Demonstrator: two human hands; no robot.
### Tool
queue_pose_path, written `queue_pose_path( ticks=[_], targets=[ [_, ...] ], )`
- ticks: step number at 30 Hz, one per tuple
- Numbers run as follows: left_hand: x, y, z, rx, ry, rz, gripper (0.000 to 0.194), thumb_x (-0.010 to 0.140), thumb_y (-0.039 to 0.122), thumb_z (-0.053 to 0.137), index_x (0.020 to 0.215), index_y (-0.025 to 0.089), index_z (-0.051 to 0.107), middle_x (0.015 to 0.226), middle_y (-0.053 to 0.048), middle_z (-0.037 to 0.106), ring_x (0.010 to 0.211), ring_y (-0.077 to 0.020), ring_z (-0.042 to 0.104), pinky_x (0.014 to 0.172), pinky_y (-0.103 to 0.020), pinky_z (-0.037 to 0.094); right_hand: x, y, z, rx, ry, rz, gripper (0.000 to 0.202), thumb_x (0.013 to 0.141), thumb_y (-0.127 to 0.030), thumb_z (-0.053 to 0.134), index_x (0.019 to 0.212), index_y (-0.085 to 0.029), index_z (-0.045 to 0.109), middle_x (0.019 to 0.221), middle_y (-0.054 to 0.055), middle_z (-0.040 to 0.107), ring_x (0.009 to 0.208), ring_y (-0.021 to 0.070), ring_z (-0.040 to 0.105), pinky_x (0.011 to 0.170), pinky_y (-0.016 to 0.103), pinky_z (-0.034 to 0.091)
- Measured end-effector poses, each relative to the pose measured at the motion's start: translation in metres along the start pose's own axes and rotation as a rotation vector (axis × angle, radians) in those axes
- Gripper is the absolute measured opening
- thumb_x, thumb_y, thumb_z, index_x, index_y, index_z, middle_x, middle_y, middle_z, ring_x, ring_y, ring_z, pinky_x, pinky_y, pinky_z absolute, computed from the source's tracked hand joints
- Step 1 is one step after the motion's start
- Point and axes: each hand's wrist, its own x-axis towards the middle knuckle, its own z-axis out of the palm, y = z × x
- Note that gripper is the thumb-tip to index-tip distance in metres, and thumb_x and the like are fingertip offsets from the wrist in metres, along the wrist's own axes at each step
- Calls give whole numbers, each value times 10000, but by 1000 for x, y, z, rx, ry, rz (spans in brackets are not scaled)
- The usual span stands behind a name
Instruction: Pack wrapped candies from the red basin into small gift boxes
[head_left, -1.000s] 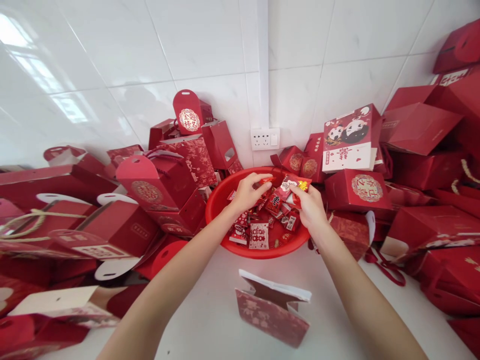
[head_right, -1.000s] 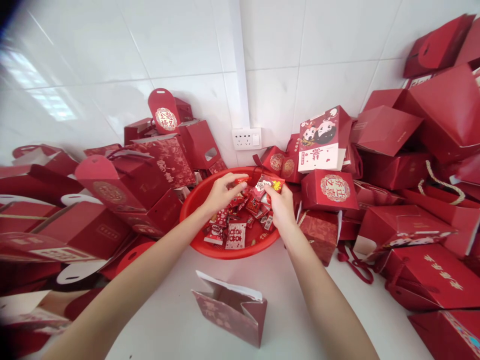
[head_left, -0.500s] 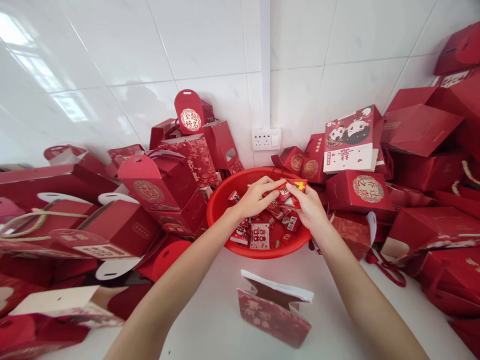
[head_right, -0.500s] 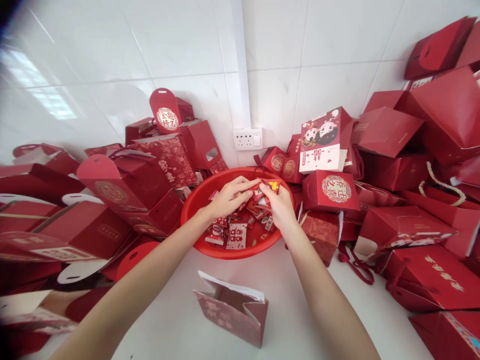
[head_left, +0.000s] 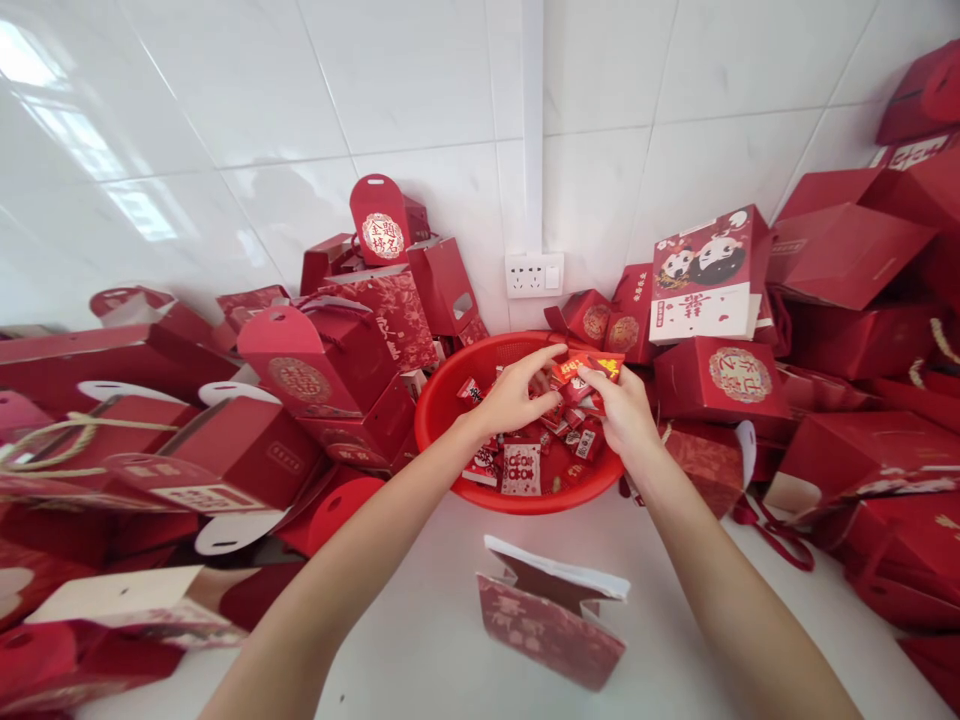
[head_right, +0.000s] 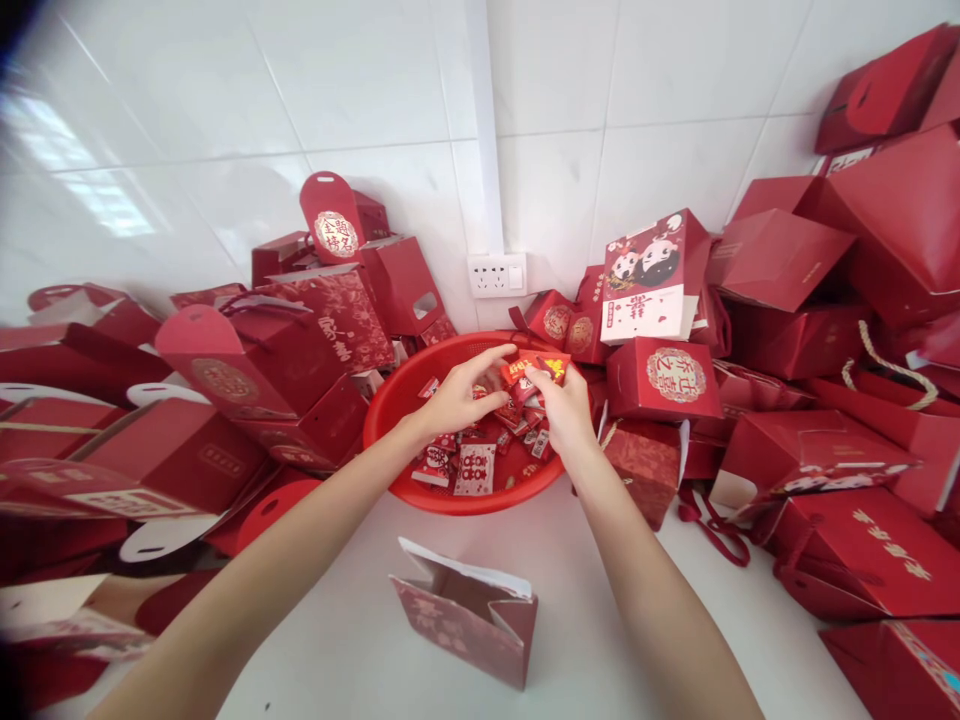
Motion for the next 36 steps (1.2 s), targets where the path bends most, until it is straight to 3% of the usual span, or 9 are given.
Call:
queue_pose_path(
  ticks=[2,5,8,15,19,23,26,31,36],
  targets=[
    [0,-2,2,77,-75,-89,605,813,162,613,1412,141,537,1151,-105,700,847,-187,665,810,-301,532,2,0,-1,42,49,-19,336,507,-263,878,788,-176,715,721,-9,755,666,169,695,664,292,565],
    [-2,-5,5,329,-404,-142,328,817,147,611,1127,155,717,1037,-85,738,909,-214,689,832,-293,520,3,1,-1,62,69,-21,304,516,-262,877,750,-181,701,697,-11,746,664,180,700,682,313,576],
    [-4,-2,13,566,-659,-205,274,851,246,643,1101,207,746,1083,-93,745,999,-262,700,797,-301,523,3,1,0,54,47,-23,312,519,-266,878,766,-188,704,699,-12,748,690,196,713,709,331,585],
    [-3,9,27,707,-737,-264,291,806,254,718,1090,190,727,1099,-120,748,1013,-302,708,734,-305,515,3,2,-1,45,49,-22,333,496,-273,878,772,-185,715,717,-7,759,673,188,702,694,319,578],
    [0,6,19,565,-603,-219,382,726,110,720,1104,165,706,1026,-108,752,931,-281,706,743,-313,512,0,-2,1,69,38,-15,360,461,-261,903,765,-190,723,714,-16,757,657,178,689,666,305,572],
    [0,12,-2,97,-140,-246,310,705,134,742,1012,150,705,949,-64,732,877,-216,683,833,-321,527,-5,-16,5,126,11,20,343,437,-257,923,712,-176,735,678,-15,745,625,145,666,641,267,562],
    [-11,26,-16,-395,118,-292,462,649,172,813,1088,158,669,943,-40,720,858,-175,688,843,-307,549,-11,-31,6,130,-70,65,359,437,-265,946,725,-183,749,697,-15,752,633,148,677,626,267,569],
    [-43,55,-24,-977,232,-391,426,682,210,797,1081,167,655,909,-49,751,810,-175,730,792,-293,587,-29,-55,8,66,-233,91,390,468,-318,961,783,-198,765,752,4,773,659,172,707,642,286,590],
    [-62,75,-29,-1138,203,-446,271,764,246,687,1006,125,702,925,-109,770,841,-209,752,768,-279,601,-48,-73,10,-64,-445,149,386,529,-354,941,840,-188,783,832,56,795,723,230,749,686,331,615]
  ],
)
